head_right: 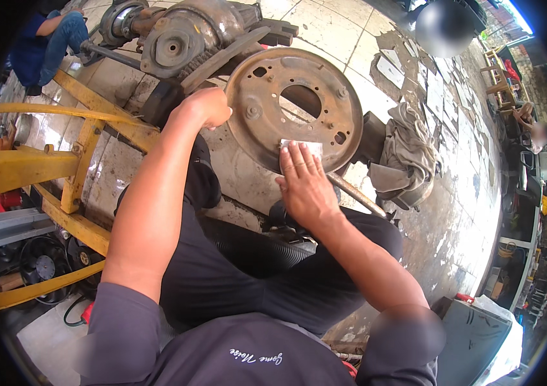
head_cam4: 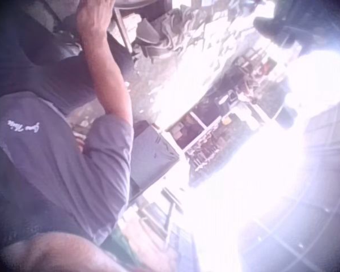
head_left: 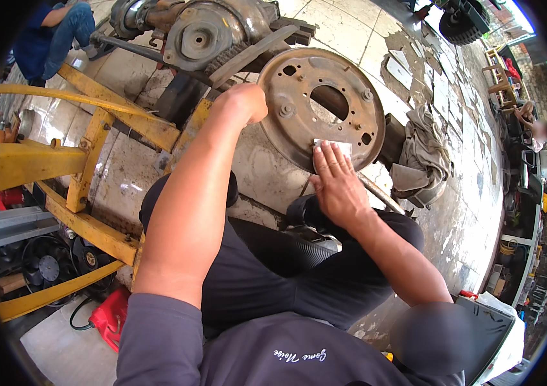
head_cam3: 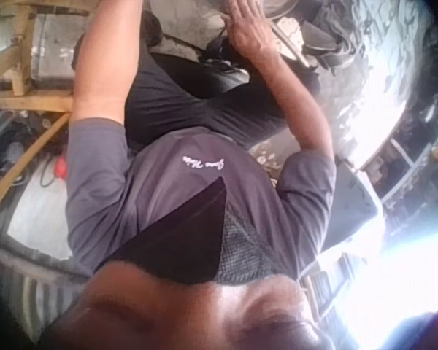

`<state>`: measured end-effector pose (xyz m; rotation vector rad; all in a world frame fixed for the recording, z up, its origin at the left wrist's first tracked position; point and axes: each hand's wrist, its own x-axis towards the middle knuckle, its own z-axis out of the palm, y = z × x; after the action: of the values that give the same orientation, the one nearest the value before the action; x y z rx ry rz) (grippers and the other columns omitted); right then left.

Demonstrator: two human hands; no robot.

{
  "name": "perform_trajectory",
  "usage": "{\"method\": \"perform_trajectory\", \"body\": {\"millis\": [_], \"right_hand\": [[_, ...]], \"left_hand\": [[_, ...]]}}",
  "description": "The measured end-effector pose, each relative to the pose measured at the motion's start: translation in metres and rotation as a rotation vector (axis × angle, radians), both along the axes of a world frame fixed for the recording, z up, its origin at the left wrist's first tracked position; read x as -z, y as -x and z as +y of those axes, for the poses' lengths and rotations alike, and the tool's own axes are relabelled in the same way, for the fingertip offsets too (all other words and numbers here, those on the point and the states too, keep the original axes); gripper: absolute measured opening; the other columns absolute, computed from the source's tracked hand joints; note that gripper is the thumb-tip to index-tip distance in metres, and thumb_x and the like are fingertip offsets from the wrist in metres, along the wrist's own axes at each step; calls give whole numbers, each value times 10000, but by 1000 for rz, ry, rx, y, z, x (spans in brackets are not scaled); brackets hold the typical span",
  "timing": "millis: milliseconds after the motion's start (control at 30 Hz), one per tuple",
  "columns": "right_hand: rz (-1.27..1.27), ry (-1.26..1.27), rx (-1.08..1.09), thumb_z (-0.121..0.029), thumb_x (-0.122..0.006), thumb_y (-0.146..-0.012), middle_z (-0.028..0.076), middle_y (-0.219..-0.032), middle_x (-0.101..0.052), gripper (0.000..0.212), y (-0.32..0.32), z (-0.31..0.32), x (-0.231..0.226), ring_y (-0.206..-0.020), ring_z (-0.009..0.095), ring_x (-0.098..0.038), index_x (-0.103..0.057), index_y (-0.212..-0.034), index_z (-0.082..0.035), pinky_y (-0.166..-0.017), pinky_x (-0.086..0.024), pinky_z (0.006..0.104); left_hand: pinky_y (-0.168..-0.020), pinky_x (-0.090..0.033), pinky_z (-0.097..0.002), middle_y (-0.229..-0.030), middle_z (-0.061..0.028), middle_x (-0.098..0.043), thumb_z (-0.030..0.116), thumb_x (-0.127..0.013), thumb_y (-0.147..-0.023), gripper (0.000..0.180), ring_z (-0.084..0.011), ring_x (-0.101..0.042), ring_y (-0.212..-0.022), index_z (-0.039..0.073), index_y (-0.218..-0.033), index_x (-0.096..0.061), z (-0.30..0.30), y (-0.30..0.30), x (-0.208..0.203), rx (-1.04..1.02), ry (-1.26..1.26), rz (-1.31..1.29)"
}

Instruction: The person scrubs a circular metal brake drum with a sanding block and wipes it with a cloth. The person repeatedly scrubs and wipes the surface to remove rust and debris.

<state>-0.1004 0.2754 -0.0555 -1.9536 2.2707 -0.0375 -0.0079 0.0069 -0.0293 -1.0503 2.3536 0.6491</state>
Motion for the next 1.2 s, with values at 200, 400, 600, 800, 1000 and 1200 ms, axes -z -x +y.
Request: {"method": "perform_trajectory", "body": {"millis": [200,400,600,800,1000,1200], "right_hand": [[28,12,75,-314,-379,-1043,278,-1515,-347,563,1,-5,3,-1436,410,-300,-364,-1444,79,-1185,-248,500],[44,5,96,-303,-384,-1043,267,-1511,-364,553,2,-4,-3,-1431,395,-321,-361,-1452,68,-1188,-255,476],[-57,-10,280,-290,-393,-1044,295,-1470,-404,515,41,-11,-11,-1400,417,-360,-418,-1401,80,-1160,-299,473],[-38,28,303,-324,-399,-1042,292,-1477,-395,552,16,3,-17,-1407,414,-352,-398,-1419,79,-1157,-298,473],[48,40,382,-410,-421,-1023,237,-1591,-212,692,-17,5,13,-1483,400,-185,-244,-1512,45,-1200,-167,516],[66,37,220,-323,-430,-1022,208,-1574,-285,605,-11,7,12,-1478,387,-219,-297,-1502,22,-1199,-187,508]], "left_hand": [[-853,-517,-421,-760,-138,-719,321,-524,-969,424,-297,-697,-806,-17,-805,-721,0,-1,-1,-2,-14,8],[-847,-518,-418,-759,-135,-720,316,-530,-967,419,-289,-695,-802,-18,-798,-719,-1,0,-4,11,-34,-16],[-845,-518,-409,-780,-141,-723,313,-541,-962,402,-274,-696,-813,-20,-818,-715,1,0,-8,-19,-55,-15],[-861,-514,-412,-807,-148,-727,292,-538,-958,383,-278,-698,-835,-30,-851,-714,0,2,-8,-22,-69,-14],[-868,-510,-415,-791,-149,-726,292,-525,-971,395,-289,-698,-845,-36,-859,-715,-2,0,-4,13,-55,-27],[-872,-509,-410,-794,-151,-725,298,-529,-968,397,-282,-700,-850,-41,-877,-714,0,0,-5,5,-43,-11]]}}
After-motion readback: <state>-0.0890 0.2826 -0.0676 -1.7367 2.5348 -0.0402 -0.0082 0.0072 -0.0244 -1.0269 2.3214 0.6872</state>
